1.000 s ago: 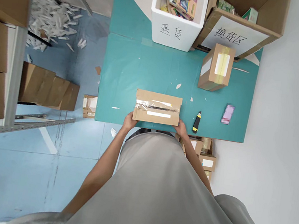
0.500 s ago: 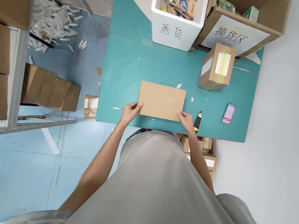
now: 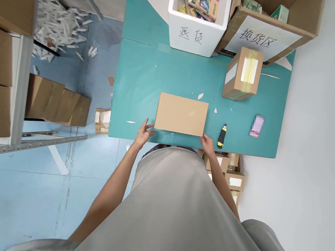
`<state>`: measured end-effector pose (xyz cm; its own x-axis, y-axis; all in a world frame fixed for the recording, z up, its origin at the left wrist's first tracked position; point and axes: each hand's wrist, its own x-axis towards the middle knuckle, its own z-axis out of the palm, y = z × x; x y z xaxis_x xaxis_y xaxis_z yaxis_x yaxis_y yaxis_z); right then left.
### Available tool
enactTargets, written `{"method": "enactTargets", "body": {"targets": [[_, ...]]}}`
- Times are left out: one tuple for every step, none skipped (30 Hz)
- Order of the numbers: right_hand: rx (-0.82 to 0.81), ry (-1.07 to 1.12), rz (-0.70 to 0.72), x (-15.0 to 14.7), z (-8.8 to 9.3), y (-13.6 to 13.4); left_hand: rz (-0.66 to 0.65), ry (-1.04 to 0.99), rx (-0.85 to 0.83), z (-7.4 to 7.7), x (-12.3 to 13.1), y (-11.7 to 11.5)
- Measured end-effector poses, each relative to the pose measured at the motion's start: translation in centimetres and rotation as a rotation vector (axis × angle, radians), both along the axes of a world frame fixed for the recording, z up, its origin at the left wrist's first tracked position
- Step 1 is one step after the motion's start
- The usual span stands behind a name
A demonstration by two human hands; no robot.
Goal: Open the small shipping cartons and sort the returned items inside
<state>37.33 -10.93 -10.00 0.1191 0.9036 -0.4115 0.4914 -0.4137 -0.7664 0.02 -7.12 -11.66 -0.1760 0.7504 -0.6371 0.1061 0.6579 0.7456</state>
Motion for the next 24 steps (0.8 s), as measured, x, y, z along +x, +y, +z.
{"method": "enactTargets", "body": {"targets": [[-0.016,0.010,-0.008,-0.4,-0.1,0.0,-0.041,-0.005,0.018,0.0,0.3,-0.1],[-0.031,0.020,-0.021,-0.7,-0.3,0.0,-0.079,0.001,0.041,0.1,0.6,-0.1],[-0.043,0.026,-0.036,-1.1,-0.5,0.1,-0.108,0.015,0.067,0.2,1.0,-0.1],[-0.050,0.027,-0.050,-1.4,-0.7,0.2,-0.131,0.034,0.088,0.3,1.4,0.0],[-0.052,0.027,-0.064,-1.7,-0.8,0.4,-0.146,0.053,0.101,0.5,1.8,0.1],[-0.050,0.024,-0.076,-1.8,-0.8,0.7,-0.155,0.068,0.106,0.8,2.0,0.2],[-0.046,0.022,-0.087,-1.9,-0.6,0.9,-0.158,0.081,0.111,1.1,2.2,0.4],[-0.035,0.023,-0.096,-1.9,-0.3,1.3,-0.159,0.096,0.128,1.4,2.2,0.6],[-0.012,0.026,-0.104,-1.8,0.3,1.7,-0.160,0.116,0.159,1.9,2.1,1.0],[0.023,0.029,-0.112,-1.6,1.0,2.2,-0.160,0.145,0.203,2.4,1.9,1.4],[0.067,0.029,-0.119,-1.4,1.8,2.8,-0.160,0.177,0.258,3.0,1.7,1.9],[0.113,0.023,-0.124,-1.2,2.7,3.4,-0.159,0.209,0.316,3.7,1.4,2.4],[0.155,0.009,-0.126,-1.0,3.7,4.0,-0.159,0.235,0.368,4.4,1.1,3.0],[0.184,-0.010,-0.126,-0.9,4.6,4.6,-0.161,0.252,0.406,5.1,0.9,3.5],[0.199,-0.032,-0.124,-0.7,5.4,5.1,-0.162,0.264,0.432,5.8,0.6,3.9],[0.203,-0.051,-0.121,-0.7,6.1,5.5,-0.163,0.276,0.447,6.4,0.4,4.3],[0.200,-0.063,-0.120,-0.7,6.6,5.8,-0.160,0.290,0.450,6.8,0.3,4.5],[0.194,-0.070,-0.121,-0.9,6.8,6.0,-0.156,0.305,0.441,7.0,0.2,4.7],[0.182,-0.073,-0.122,-1.1,6.8,6.0,-0.150,0.320,0.418,7.1,0.1,4.7],[0.163,-0.075,-0.126,-1.3,6.7,6.0,-0.140,0.335,0.383,7.0,0.1,4.7],[0.144,-0.076,-0.135,-1.7,6.4,5.9,-0.129,0.344,0.341,6.7,0.1,4.6],[0.126,-0.076,-0.146,-2.0,6.0,5.8,-0.118,0.347,0.298,6.3,0.2,4.6],[0.115,-0.078,-0.156,-2.2,5.6,5.7,-0.105,0.346,0.264,5.9,0.2,4.5],[0.110,-0.083,-0.162,-2.5,5.2,5.6,-0.095,0.345,0.246,5.5,0.3,4.4]]}}
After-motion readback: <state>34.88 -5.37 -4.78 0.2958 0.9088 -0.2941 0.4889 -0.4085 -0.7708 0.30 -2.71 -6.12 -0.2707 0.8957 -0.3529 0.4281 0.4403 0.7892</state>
